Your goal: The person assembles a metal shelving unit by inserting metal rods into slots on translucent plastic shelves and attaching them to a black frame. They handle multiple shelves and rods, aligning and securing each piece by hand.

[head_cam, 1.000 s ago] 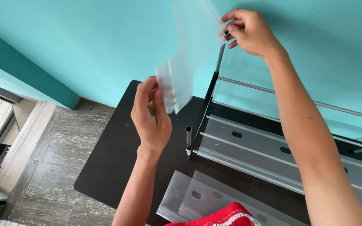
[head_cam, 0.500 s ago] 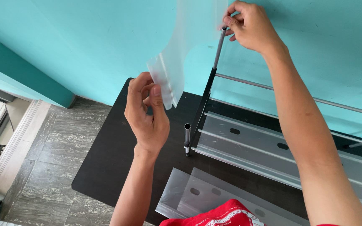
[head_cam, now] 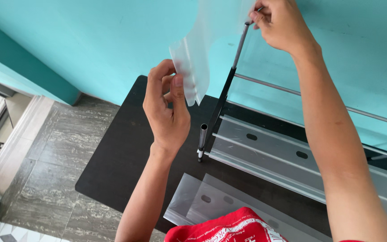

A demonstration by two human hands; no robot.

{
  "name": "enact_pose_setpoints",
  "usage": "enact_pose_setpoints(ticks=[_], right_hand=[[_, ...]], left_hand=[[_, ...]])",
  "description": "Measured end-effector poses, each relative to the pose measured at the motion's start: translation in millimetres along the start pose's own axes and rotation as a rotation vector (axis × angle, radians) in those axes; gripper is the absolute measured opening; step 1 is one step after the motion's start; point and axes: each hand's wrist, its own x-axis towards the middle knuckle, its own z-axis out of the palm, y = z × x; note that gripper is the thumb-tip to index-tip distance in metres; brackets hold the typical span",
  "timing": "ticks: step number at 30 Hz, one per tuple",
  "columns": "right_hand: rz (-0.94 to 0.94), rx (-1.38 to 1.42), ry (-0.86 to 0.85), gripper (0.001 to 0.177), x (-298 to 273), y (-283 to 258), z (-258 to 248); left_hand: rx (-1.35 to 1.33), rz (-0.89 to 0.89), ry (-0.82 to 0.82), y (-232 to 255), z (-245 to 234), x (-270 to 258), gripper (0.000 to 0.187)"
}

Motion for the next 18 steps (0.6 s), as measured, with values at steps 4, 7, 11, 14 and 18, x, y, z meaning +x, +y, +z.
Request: enact_pose_setpoints(ticks=[4, 7, 11, 14, 18], right_hand=[[-0.16, 0.068, 0.138, 0.009, -7.7, 10.8, 12.7], [-0.111, 0.038, 0.223, 0.012, -10.6, 5.3, 17.5], [-0.143, 0.092, 0.309, 0.012, -15.5, -20.4, 18.0], [0.01, 0.382, 0.267, 0.011, -28.0, -45.5, 16.9], [0.158, 0.608, 0.166, 0.021, -38.2, -70.7, 16.1]], left_hand=[[0.056, 0.037, 0.031, 5.4, -2.8, 2.7, 0.016], [0.071, -0.068, 0.051, 10.0, -8.5, 8.4, 0.018], [-0.082, -0.1, 0.035, 18.0, -19.0, 7.4, 0.02], [-0.247, -0.057, -0.001, 21.0, -24.5, 0.0, 0.022], [-0.376, -0.133, -0.002, 26.4, -25.1, -5.1, 0.023]])
